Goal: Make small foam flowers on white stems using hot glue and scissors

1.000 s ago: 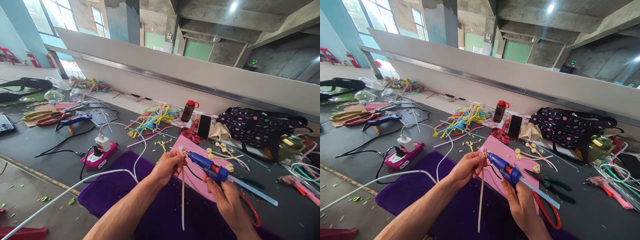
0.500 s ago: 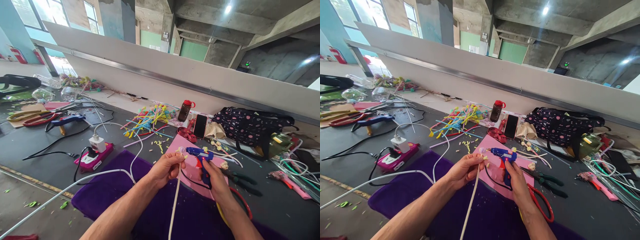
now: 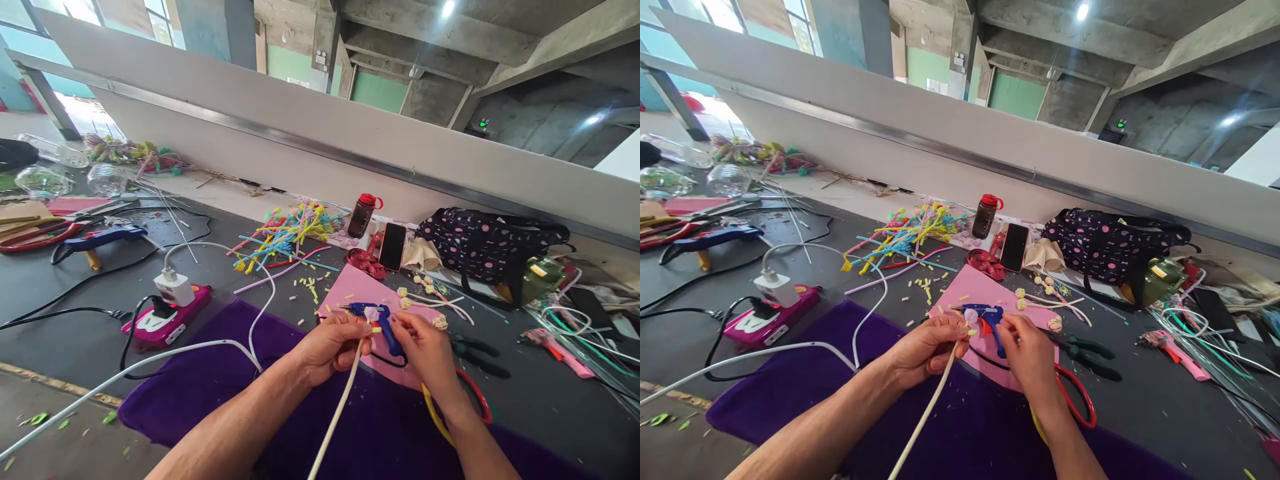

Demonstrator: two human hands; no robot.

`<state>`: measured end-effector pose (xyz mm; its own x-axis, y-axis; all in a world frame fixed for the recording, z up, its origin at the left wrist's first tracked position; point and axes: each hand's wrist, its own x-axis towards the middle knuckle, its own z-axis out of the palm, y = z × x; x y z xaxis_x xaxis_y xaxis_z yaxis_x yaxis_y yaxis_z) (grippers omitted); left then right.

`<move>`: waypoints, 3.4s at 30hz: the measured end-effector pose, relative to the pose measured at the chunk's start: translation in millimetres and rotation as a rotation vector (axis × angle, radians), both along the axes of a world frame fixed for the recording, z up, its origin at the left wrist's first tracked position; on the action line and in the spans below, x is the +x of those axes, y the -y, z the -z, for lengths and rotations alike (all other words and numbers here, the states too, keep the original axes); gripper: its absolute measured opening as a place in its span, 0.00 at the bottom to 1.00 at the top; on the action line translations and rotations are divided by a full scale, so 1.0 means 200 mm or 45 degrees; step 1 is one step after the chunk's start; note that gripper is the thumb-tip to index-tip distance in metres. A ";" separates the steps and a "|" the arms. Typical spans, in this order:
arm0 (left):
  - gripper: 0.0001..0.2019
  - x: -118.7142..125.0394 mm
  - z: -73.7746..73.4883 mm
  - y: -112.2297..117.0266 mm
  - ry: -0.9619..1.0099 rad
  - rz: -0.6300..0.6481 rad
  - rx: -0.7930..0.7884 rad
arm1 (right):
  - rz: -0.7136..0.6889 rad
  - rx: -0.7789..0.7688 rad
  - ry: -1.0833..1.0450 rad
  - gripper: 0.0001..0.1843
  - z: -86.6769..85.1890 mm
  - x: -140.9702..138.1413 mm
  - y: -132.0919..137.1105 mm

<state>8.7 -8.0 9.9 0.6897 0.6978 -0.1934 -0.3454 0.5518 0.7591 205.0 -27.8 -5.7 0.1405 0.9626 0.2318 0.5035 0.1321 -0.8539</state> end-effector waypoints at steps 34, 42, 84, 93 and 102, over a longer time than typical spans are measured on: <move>0.11 0.03 0.05 -0.01 -0.221 0.113 0.097 | -0.386 0.381 0.234 0.05 -0.12 -0.05 0.12; 0.09 0.04 0.04 0.00 -0.468 0.119 0.222 | -0.459 0.292 0.198 0.05 -0.17 0.01 0.10; 0.11 0.04 0.00 0.01 -0.788 0.236 0.451 | -0.692 0.359 0.716 0.06 -0.16 0.04 0.09; 0.12 0.05 -0.02 0.01 -0.819 0.239 0.446 | -0.663 0.361 0.734 0.06 -0.15 0.04 0.08; 0.13 0.03 -0.01 0.00 -0.639 0.193 0.370 | -0.447 0.469 0.414 0.13 -0.17 0.07 0.09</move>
<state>14.5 -8.0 11.0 0.6593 0.6720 -0.3372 0.1608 0.3120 0.9364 218.2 -44.9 29.1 -0.3053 0.7867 0.5365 0.6039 0.5956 -0.5297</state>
